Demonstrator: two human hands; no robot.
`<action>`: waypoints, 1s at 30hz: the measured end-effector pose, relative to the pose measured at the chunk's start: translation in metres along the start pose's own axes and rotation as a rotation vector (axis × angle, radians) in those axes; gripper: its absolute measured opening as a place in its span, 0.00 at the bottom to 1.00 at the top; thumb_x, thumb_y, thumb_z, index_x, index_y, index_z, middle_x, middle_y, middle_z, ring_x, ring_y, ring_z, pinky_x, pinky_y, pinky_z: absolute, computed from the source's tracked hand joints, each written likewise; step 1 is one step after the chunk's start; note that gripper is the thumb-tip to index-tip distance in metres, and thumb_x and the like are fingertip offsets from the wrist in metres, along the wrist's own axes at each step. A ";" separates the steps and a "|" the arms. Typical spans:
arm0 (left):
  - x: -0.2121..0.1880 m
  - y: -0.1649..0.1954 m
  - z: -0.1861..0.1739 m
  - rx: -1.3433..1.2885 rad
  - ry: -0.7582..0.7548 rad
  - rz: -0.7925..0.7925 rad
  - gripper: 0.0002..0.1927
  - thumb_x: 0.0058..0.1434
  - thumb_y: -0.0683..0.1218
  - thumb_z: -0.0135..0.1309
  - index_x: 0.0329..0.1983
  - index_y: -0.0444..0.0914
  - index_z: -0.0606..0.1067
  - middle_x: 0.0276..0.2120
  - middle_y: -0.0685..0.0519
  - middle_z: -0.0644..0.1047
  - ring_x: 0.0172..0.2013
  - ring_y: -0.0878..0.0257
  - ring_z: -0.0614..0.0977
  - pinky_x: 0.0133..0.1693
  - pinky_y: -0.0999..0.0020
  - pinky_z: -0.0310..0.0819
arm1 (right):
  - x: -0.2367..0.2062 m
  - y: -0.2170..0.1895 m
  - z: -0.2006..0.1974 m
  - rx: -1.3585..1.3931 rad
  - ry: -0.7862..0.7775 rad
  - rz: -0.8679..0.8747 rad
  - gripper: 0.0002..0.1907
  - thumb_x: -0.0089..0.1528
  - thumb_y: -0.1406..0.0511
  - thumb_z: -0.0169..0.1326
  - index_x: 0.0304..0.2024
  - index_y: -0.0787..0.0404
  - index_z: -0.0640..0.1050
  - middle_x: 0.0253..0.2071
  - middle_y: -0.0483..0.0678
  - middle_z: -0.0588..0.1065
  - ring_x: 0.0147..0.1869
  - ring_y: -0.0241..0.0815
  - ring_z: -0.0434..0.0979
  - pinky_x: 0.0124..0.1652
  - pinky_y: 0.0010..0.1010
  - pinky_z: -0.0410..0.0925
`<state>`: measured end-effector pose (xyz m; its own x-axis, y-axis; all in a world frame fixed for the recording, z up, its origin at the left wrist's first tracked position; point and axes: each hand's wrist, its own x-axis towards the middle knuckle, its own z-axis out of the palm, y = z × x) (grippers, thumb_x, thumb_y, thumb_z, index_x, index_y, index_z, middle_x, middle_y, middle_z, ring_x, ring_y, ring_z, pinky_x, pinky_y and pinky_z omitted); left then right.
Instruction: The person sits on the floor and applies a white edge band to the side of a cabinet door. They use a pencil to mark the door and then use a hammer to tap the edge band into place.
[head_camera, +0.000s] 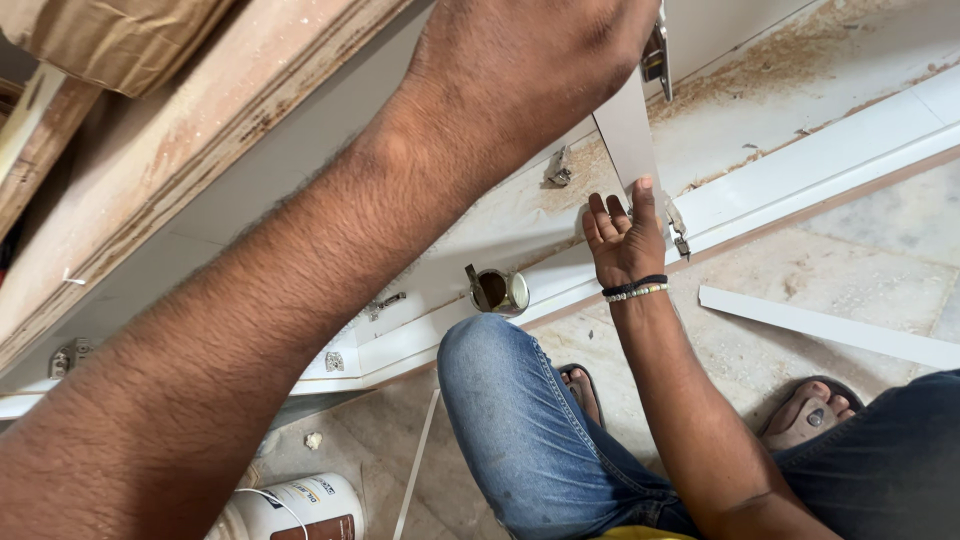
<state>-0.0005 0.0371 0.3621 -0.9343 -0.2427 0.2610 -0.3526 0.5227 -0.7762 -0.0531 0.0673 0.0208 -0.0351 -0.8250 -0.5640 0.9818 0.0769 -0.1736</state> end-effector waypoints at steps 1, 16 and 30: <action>0.000 0.000 0.000 0.034 0.017 0.011 0.02 0.63 0.41 0.61 0.37 0.40 0.79 0.26 0.58 0.75 0.29 0.73 0.79 0.27 0.75 0.74 | -0.002 -0.001 0.002 -0.001 0.003 0.006 0.51 0.50 0.50 0.70 0.68 0.54 0.59 0.70 0.59 0.59 0.69 0.59 0.71 0.63 0.48 0.70; -0.005 0.008 0.019 0.088 0.103 -0.003 0.06 0.63 0.40 0.62 0.41 0.34 0.80 0.52 0.48 0.74 0.63 0.56 0.70 0.68 0.61 0.65 | -0.010 -0.011 0.019 0.024 0.017 0.013 0.33 0.57 0.57 0.65 0.60 0.58 0.66 0.61 0.52 0.69 0.64 0.52 0.74 0.57 0.43 0.72; -0.018 -0.002 0.025 0.029 0.067 0.037 0.09 0.72 0.42 0.60 0.53 0.35 0.78 0.57 0.50 0.73 0.66 0.56 0.67 0.70 0.63 0.65 | -0.015 -0.014 0.023 0.003 0.039 0.015 0.30 0.59 0.57 0.64 0.58 0.59 0.69 0.57 0.51 0.71 0.61 0.49 0.74 0.55 0.40 0.72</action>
<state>0.0185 0.0200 0.3449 -0.9483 -0.1683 0.2689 -0.3173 0.5065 -0.8018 -0.0624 0.0658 0.0508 -0.0274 -0.8015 -0.5974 0.9829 0.0872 -0.1621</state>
